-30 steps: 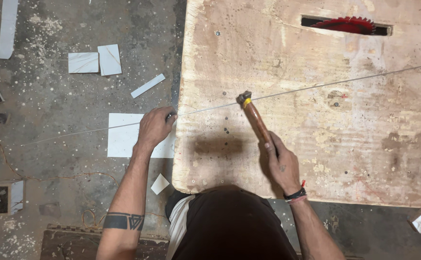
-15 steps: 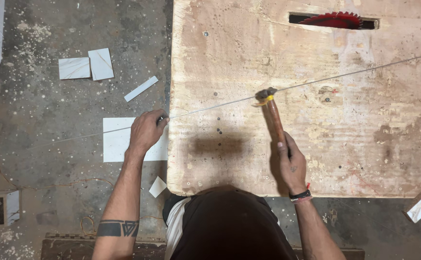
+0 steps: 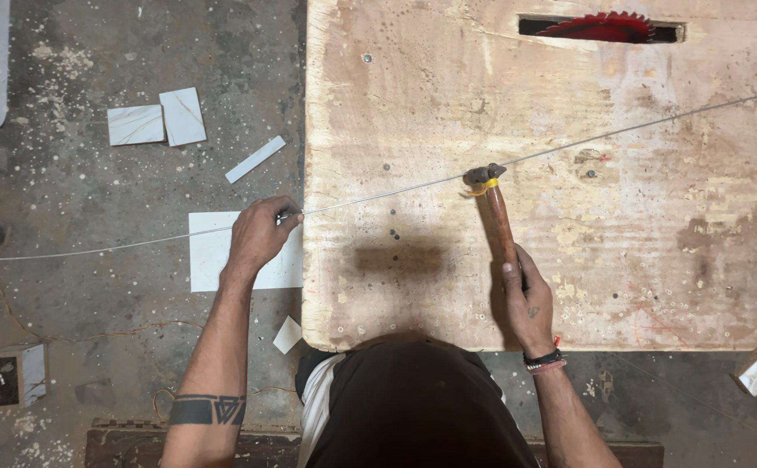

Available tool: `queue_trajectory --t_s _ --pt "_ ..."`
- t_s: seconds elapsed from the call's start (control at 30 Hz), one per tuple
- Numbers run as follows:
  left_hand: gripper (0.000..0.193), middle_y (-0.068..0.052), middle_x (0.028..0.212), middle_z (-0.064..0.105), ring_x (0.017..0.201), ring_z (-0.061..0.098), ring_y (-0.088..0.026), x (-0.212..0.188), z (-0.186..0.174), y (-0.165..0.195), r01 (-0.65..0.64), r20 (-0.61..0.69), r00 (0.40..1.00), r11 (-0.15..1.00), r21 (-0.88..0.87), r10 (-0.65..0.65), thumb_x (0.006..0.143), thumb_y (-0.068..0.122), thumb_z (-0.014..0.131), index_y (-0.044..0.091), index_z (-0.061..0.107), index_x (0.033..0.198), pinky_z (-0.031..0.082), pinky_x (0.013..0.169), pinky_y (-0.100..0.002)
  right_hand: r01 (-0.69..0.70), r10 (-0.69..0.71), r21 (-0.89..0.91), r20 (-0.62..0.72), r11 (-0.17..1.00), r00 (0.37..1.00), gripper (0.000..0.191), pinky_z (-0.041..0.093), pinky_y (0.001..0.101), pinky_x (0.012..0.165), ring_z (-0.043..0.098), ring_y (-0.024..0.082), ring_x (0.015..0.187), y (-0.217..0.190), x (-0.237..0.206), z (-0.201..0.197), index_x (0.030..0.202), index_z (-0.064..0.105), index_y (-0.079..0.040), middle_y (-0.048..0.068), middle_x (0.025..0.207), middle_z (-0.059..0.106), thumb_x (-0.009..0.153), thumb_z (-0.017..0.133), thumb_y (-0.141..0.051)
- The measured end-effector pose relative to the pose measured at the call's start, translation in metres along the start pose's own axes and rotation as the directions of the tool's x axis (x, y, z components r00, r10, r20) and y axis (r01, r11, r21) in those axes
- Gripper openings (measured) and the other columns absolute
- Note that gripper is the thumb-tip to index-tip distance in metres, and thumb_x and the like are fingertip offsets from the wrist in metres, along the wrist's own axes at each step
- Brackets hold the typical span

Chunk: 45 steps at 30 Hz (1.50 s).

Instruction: The person holds a long thin metal wire against a wooden workbench and hammers along its length to straighten it, sliding the wire by hand between hammer strikes and repositioning it repeatedly across the bench.

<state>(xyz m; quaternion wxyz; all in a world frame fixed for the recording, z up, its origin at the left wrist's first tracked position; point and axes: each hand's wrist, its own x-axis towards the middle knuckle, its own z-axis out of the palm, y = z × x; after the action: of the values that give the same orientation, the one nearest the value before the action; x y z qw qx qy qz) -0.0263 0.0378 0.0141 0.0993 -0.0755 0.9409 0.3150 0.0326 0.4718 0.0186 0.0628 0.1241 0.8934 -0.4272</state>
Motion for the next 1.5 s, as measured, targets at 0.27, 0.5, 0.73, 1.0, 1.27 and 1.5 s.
queue_trajectory --t_s 0.27,0.5,0.73,1.0,1.27,1.5 --pt "0.034 -0.008 0.111 0.076 0.095 0.072 -0.025 -0.021 -0.023 -0.053 -0.016 0.024 1.0 0.994 0.11 0.014 0.09 0.033 0.073 0.015 0.072 0.119 0.051 0.09 -0.044 0.033 -0.033 0.03 0.016 0.999 0.999 0.049 0.052 0.0378 0.092 0.068 0.025 0.107 0.002 -0.004 0.003 0.144 0.057 -0.003 0.021 0.12 0.072 0.104 0.054 -0.032" --pt "0.029 -0.011 0.106 0.078 0.097 0.073 -0.029 -0.064 -0.053 -0.116 0.154 -0.036 0.988 0.983 0.097 -0.151 0.097 0.034 0.067 0.015 0.077 0.116 0.054 0.088 -0.046 0.02 -0.022 0.09 0.022 0.996 1.0 0.053 0.054 0.0363 0.088 0.068 0.022 0.103 0.012 -0.006 0.008 0.145 0.054 -0.001 0.019 0.119 0.072 0.105 0.053 -0.035" --pt "0.031 -0.017 0.099 0.075 0.091 0.071 -0.034 -0.057 -0.048 -0.092 0.126 0.029 0.992 0.992 0.026 -0.127 0.095 0.034 0.067 0.014 0.076 0.117 0.053 0.08 -0.045 0.169 -0.166 0.118 -0.034 0.978 0.985 0.049 0.052 0.0364 0.094 0.067 0.024 0.111 0.013 -0.004 0.016 0.143 0.056 0.003 0.02 0.124 0.071 0.105 0.055 -0.028" --pt "0.027 -0.014 0.095 0.076 0.085 0.073 -0.031 -0.023 -0.002 -0.054 0.047 0.052 0.998 0.998 -0.052 -0.044 0.099 0.028 0.063 0.013 0.073 0.118 0.054 0.077 -0.042 -0.003 0.003 0.176 0.001 0.984 1.0 0.047 0.054 0.032 0.068 0.066 0.017 0.074 -0.013 -0.014 0.022 0.141 0.057 -0.003 0.013 0.088 0.072 0.1 0.055 -0.027" --pt "0.027 -0.011 0.095 0.078 0.084 0.074 -0.027 -0.013 0.013 -0.039 0.111 0.069 0.992 0.993 -0.044 -0.108 0.096 0.031 0.067 0.014 0.077 0.115 0.055 0.077 -0.041 -0.11 0.104 0.195 0.038 0.975 0.994 0.049 0.05 0.0316 0.056 0.059 0.013 0.059 -0.026 -0.021 0.019 0.142 0.055 -0.004 0.007 0.069 0.065 0.099 0.057 -0.026" --pt "0.025 -0.01 0.101 0.078 0.087 0.073 -0.027 -0.014 0.01 -0.031 0.149 0.06 0.987 0.989 -0.003 -0.149 0.094 0.031 0.071 0.016 0.078 0.113 0.055 0.078 -0.042 -0.116 0.108 0.155 0.06 0.981 0.992 0.051 0.05 0.0332 0.056 0.062 0.014 0.056 -0.025 -0.023 0.018 0.143 0.054 -0.004 0.005 0.065 0.064 0.098 0.055 -0.027"
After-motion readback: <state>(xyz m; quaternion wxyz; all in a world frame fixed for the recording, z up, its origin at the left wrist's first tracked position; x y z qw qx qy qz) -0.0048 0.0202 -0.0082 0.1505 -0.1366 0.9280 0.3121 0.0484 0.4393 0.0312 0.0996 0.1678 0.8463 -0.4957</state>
